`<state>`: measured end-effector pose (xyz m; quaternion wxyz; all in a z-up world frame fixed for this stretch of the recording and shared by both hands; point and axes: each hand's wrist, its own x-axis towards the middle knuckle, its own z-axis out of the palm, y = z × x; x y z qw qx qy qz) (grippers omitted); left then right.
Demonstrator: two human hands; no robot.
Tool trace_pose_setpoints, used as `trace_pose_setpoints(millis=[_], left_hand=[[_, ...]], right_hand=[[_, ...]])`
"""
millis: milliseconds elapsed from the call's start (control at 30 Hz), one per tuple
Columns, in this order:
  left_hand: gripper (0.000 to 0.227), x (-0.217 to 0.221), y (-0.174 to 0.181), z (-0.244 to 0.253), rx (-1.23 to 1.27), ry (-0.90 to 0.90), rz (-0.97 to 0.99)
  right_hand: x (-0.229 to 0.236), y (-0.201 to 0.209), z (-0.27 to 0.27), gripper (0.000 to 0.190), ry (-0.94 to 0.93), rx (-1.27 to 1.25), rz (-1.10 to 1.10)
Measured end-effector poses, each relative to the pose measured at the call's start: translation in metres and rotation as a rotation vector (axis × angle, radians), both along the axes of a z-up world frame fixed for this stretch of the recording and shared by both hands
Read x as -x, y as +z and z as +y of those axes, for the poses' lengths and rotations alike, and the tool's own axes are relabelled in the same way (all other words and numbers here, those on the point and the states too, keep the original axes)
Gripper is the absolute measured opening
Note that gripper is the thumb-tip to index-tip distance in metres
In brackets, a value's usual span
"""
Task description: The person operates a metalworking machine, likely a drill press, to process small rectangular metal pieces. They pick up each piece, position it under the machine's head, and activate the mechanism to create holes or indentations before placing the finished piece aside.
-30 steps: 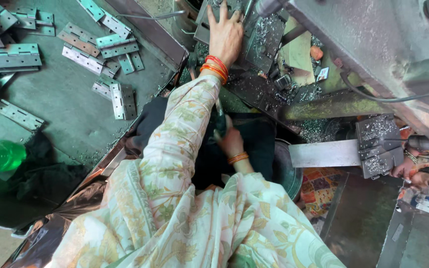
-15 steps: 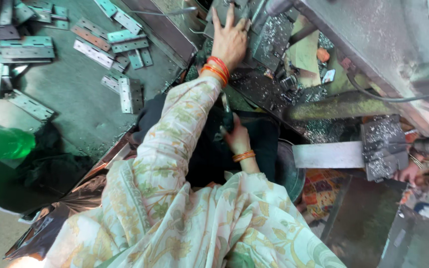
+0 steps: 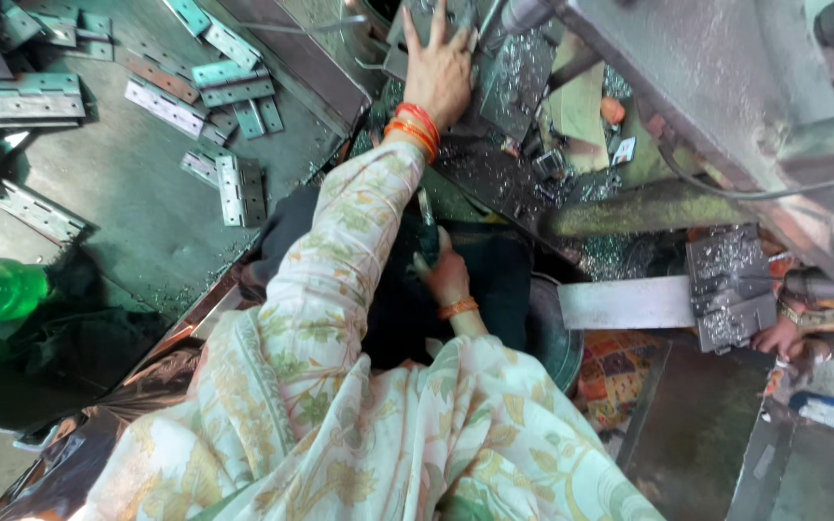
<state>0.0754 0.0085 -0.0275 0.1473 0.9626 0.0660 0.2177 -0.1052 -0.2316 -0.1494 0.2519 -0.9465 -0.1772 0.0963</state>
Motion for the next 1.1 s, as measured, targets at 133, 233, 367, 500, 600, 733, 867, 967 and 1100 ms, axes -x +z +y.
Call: trace_pose_setpoints(millis=[133,233,367,500,600,733,867,967,1100], left_hand=[[0.048,0.009,-0.007,-0.008,-0.045,-0.016,0.100],[0.052,0.006,-0.001,-0.011,-0.004,-0.015,0.045],[0.054,0.011,0.000,-0.007,-0.001,-0.002,0.015],[0.054,0.009,0.002,0.008,-0.026,-0.012,0.076],[0.051,0.008,-0.003,-0.008,-0.018,-0.016,0.033],[0.047,0.003,0.003,0.000,-0.062,-0.019,0.054],[0.045,0.017,0.004,-0.010,-0.093,-0.030,0.021],[0.047,0.043,0.014,-0.006,-0.105,-0.021,-0.037],[0.030,0.089,0.028,-0.006,-0.069,-0.097,0.089]], right_hand=[[-0.001,0.024,-0.009,0.077,-0.040,0.144,0.111],[0.000,0.020,-0.007,0.078,-0.015,0.078,0.061],[0.026,-0.021,0.005,0.073,0.041,-0.241,-0.206],[0.025,-0.052,0.019,0.074,-0.036,-0.203,-0.041],[0.024,-0.052,-0.002,0.076,-0.021,-0.114,-0.055],[0.003,-0.024,0.001,0.080,0.026,-0.031,-0.004],[-0.010,0.017,-0.012,0.073,0.046,-0.060,0.079],[-0.018,0.039,-0.003,0.077,0.036,0.077,0.126],[-0.019,0.055,0.008,0.076,0.053,0.048,0.085]])
